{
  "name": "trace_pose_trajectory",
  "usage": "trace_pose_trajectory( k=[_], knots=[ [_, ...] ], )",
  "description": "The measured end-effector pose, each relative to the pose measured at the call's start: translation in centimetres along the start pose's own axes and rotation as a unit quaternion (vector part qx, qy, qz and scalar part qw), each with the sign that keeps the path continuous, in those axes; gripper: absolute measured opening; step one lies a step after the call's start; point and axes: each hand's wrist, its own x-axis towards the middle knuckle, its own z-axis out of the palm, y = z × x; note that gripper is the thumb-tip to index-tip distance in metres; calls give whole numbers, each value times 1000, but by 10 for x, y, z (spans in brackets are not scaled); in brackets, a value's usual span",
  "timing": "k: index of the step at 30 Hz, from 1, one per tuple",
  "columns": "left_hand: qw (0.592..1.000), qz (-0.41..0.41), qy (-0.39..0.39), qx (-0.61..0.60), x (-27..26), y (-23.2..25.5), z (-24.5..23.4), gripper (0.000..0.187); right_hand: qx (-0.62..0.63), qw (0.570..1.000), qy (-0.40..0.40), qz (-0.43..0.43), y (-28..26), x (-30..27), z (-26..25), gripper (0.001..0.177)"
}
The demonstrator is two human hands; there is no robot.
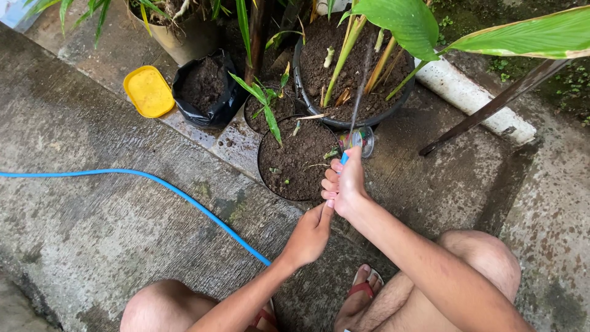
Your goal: Water several potted plants outdoors using a hose.
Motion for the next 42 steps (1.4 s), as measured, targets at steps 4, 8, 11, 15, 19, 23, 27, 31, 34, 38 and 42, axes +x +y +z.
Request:
trace_pose_trajectory(
  k=[4, 8, 11, 15, 19, 23, 27, 31, 34, 38, 42],
  knots=[
    [1000, 9, -5, -2, 1, -1, 1, 48, 8, 1000, 10, -1, -1, -1, -1, 45],
    [1000, 4, -8, 8, 3, 0, 3, 48, 12, 1000, 12, 2, -2, 1, -6, 45],
    [1000, 11, -12, -3, 3, 5, 4, 47, 20, 1000, 14, 1, -2, 3, -12, 46],
    [1000, -2, -24, 13, 6, 2, 8, 47, 31, 999, 15, 3, -3, 8, -21, 46],
    [999, 31, -27, -1, 10, -3, 12, 47, 37, 999, 18, 4, -4, 11, -26, 45],
    [999, 39, -37, 6, 12, 3, 14, 46, 42, 999, 28, -2, -8, 8, -31, 44],
    [999, 17, -47, 20, 12, 10, 14, 46, 51, 998, 28, -12, -10, 7, -34, 43],
    [998, -3, -59, 23, 12, 11, 13, 47, 48, 998, 38, -13, -10, 2, -31, 41],
    [999, 21, -45, 6, 14, 5, 14, 47, 42, 998, 52, -17, -10, 1, -28, 40],
    [999, 36, -38, 0, 15, 2, 15, 46, 45, 998, 51, -14, -11, 4, -28, 40],
    [999, 15, -43, 17, 15, 4, 14, 47, 46, 998, 48, -3, -11, 7, -28, 40]
  ],
)
